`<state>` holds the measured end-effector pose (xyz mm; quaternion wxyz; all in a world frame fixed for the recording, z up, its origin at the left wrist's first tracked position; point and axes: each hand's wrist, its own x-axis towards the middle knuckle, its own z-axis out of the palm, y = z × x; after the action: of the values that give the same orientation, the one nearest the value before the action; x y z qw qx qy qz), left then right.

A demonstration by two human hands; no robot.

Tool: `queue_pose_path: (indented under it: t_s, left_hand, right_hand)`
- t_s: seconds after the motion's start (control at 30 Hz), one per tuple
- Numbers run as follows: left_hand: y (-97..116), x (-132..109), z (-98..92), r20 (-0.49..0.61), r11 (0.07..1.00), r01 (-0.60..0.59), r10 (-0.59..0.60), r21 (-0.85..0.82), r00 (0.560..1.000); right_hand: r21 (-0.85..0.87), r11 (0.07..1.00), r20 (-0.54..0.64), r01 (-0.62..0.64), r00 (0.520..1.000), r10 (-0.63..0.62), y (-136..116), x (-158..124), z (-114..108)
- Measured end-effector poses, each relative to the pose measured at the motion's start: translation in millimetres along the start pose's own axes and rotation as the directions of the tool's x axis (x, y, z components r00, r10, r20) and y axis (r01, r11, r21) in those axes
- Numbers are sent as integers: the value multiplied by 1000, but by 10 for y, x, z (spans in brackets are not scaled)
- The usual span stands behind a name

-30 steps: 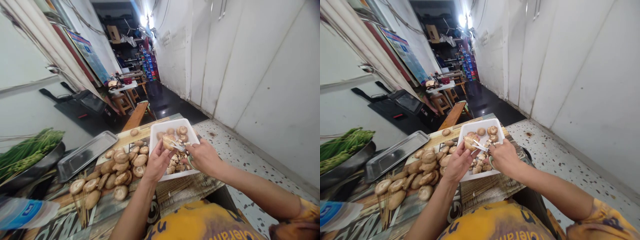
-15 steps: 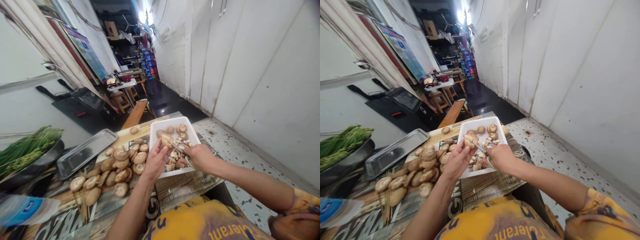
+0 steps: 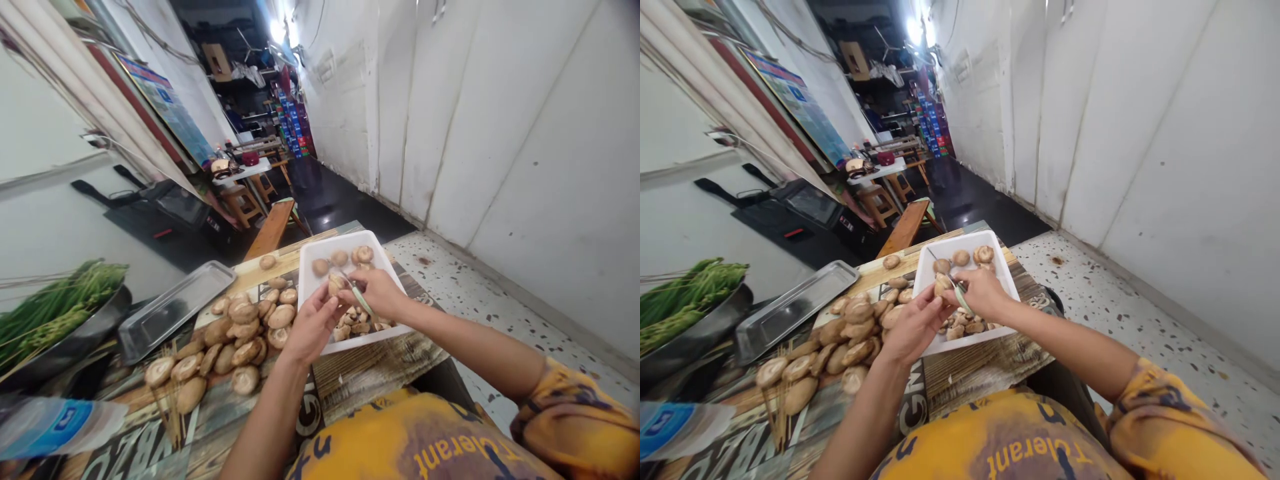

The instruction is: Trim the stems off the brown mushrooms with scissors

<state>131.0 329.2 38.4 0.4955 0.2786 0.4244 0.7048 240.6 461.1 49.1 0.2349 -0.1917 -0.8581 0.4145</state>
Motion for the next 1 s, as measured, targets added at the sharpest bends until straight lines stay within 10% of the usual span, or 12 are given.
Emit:
queue_pose_path:
  t_s: [0.43, 0.63, 1.0]
  left_hand:
    - [88, -140, -262, 35, 990, 114, -111, -82, 993]
    - [21, -140, -326, 11, 998, 41, -41, 46, 999]
    - [-126, -112, -227, 30, 942, -132, 129, 310, 991]
  right_hand:
    - [736, 508, 393, -449, 893, 219, -11, 181, 21]
    - [374, 886, 253, -273, 950, 186, -17, 125, 114]
    - [204, 950, 111, -238, 969, 219, -33, 109, 127]
